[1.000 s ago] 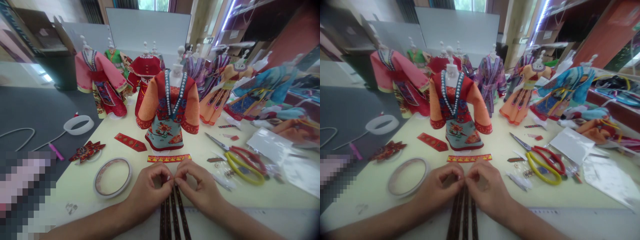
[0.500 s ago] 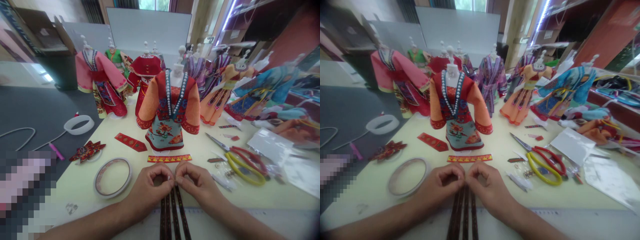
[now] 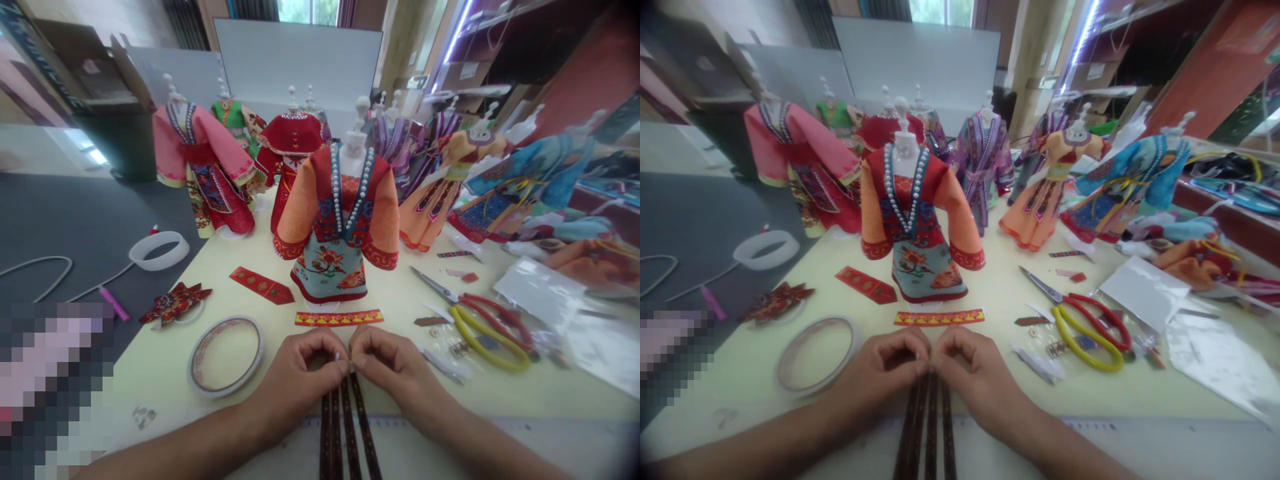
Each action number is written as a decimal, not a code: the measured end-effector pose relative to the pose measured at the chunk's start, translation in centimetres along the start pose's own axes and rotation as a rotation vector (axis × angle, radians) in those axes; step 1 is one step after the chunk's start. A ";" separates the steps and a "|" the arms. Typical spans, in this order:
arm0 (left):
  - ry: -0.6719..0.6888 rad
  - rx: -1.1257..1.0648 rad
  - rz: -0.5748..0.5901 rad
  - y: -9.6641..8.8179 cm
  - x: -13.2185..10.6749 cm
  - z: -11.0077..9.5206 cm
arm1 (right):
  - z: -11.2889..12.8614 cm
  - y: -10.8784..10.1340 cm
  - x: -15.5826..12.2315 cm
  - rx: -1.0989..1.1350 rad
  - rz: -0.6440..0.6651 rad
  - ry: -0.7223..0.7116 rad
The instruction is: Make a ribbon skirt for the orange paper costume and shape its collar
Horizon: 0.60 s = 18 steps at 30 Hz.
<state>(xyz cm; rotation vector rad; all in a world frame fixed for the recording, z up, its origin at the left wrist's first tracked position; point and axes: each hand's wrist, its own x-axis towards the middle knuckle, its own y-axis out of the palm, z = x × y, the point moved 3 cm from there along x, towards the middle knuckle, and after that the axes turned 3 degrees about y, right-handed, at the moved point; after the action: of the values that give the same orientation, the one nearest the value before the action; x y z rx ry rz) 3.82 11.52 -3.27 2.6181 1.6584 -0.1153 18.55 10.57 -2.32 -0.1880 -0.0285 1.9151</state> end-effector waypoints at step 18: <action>1.065 1.022 0.367 2.3 -4.7 -2.0 | -0.2 -0.6 0.3 -0.128 -0.109 0.077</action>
<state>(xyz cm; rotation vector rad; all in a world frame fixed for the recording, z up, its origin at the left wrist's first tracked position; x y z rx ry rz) 3.91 6.43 -0.88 4.2085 1.3837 0.7887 19.03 11.04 -2.49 -0.3392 -0.1077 1.7965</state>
